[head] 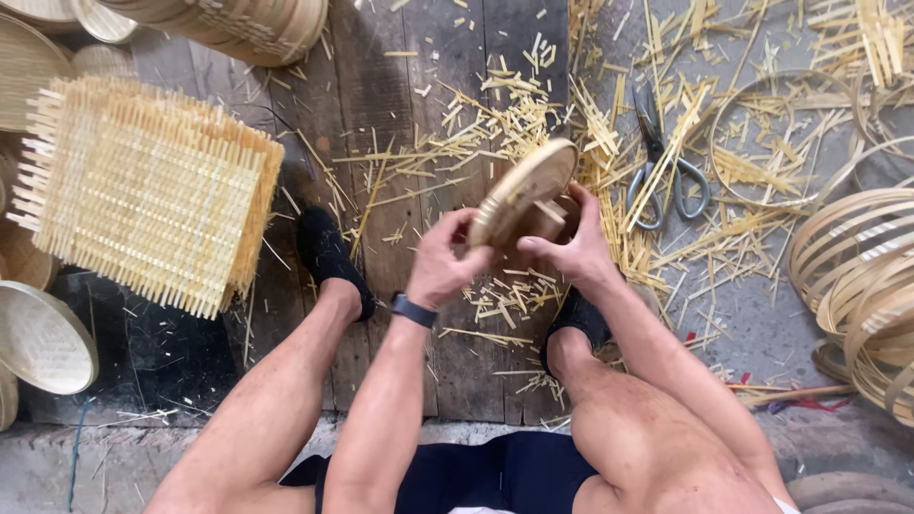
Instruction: The person sits on the floor and repeatedly trims the edges of woven bamboo mats using shears. They place each trimmed mat onto a wooden mold, then stack the finished pieces with others nearby.
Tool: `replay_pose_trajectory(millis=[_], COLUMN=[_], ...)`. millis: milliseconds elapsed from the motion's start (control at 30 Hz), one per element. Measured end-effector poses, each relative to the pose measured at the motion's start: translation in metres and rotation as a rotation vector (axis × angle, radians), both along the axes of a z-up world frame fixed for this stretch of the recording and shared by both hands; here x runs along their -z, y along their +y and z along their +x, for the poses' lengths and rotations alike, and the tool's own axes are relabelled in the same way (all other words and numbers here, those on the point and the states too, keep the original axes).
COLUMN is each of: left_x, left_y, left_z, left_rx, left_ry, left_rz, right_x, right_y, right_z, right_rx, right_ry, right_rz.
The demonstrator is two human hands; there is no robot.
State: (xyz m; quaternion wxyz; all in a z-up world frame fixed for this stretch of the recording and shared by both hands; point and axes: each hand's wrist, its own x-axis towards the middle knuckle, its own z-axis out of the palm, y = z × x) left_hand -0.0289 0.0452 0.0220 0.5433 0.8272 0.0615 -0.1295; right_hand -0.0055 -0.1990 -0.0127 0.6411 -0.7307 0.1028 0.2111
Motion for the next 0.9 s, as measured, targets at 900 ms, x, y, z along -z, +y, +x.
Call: replay_pose_trajectory(millis=[900], left_x=[0.110], left_y=[0.007], left_z=[-0.040], left_rx=[-0.906], left_ry=[0.628], left_rz=[-0.511], right_x=[0.027], right_y=[-0.061], right_z=[-0.044], right_rx=[0.350], right_ry=[0.075], right_rz=[0.716])
